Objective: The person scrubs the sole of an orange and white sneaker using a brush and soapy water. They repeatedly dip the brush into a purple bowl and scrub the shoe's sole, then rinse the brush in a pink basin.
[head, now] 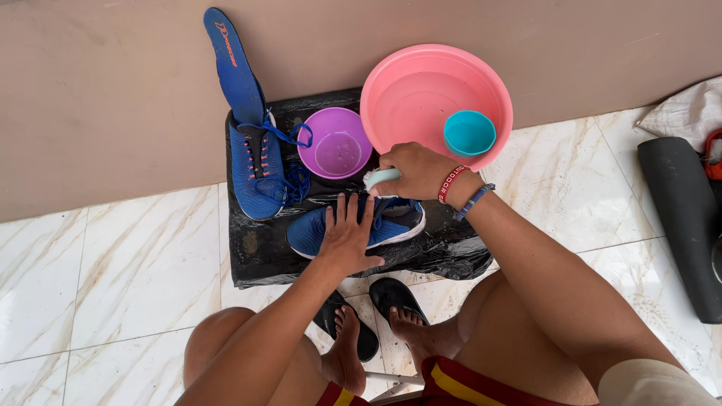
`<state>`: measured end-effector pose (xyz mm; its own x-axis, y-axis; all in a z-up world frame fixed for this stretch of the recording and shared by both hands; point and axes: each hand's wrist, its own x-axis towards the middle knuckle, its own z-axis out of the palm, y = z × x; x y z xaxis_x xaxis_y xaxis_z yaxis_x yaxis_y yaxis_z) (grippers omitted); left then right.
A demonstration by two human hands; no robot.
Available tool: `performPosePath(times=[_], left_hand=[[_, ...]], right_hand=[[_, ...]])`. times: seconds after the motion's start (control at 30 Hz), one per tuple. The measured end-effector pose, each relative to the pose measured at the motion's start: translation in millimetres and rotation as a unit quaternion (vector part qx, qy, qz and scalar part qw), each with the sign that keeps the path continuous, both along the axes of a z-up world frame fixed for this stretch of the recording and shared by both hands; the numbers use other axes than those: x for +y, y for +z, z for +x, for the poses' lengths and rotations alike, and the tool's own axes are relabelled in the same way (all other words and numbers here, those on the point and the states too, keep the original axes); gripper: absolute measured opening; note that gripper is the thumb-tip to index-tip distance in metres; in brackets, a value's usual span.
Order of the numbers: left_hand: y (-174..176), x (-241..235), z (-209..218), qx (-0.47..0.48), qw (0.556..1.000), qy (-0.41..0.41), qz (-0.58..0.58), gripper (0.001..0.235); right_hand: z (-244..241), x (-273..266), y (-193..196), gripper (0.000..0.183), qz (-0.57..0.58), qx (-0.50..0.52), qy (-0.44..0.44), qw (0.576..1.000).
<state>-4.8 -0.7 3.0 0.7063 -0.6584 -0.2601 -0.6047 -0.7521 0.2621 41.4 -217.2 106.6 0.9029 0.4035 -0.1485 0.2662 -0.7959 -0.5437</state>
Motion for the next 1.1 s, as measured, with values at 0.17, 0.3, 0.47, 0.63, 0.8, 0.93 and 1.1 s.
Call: performPosePath(times=[0.17,0.3,0.47,0.63,0.8,0.93,1.1], left_hand=[[7,-7,-14,0.009,0.998,0.032,0.046,0.112],[-9,-10,-10,-0.056,0.997,0.043,0.012,0.104],[-11,-9,-1,-0.074,0.995,0.063,0.010,0.103],[-31,-5,10,-0.080,0.996,0.030,0.008,0.096],[-7,-1,22,-0.047,0.997,0.001,-0.055,0.079],[-8,7,30,-0.051,0.996,-0.022,-0.067,0.075],[15,2,30,-0.068,0.993,-0.044,-0.091,0.062]], right_hand=[[-3,2,-7,0.047,-0.005,-0.013,0.003,1.000],[-1,1,-3,0.046,0.005,-0.019,0.006,1.000],[-2,0,1,0.046,0.015,-0.029,0.005,0.999],[2,-4,-1,0.049,0.028,-0.038,0.015,0.999],[0,-8,11,0.048,0.036,-0.061,0.001,0.998],[-1,-13,21,0.044,0.043,-0.077,-0.004,0.996],[0,-16,21,0.043,0.069,-0.086,-0.024,0.994]])
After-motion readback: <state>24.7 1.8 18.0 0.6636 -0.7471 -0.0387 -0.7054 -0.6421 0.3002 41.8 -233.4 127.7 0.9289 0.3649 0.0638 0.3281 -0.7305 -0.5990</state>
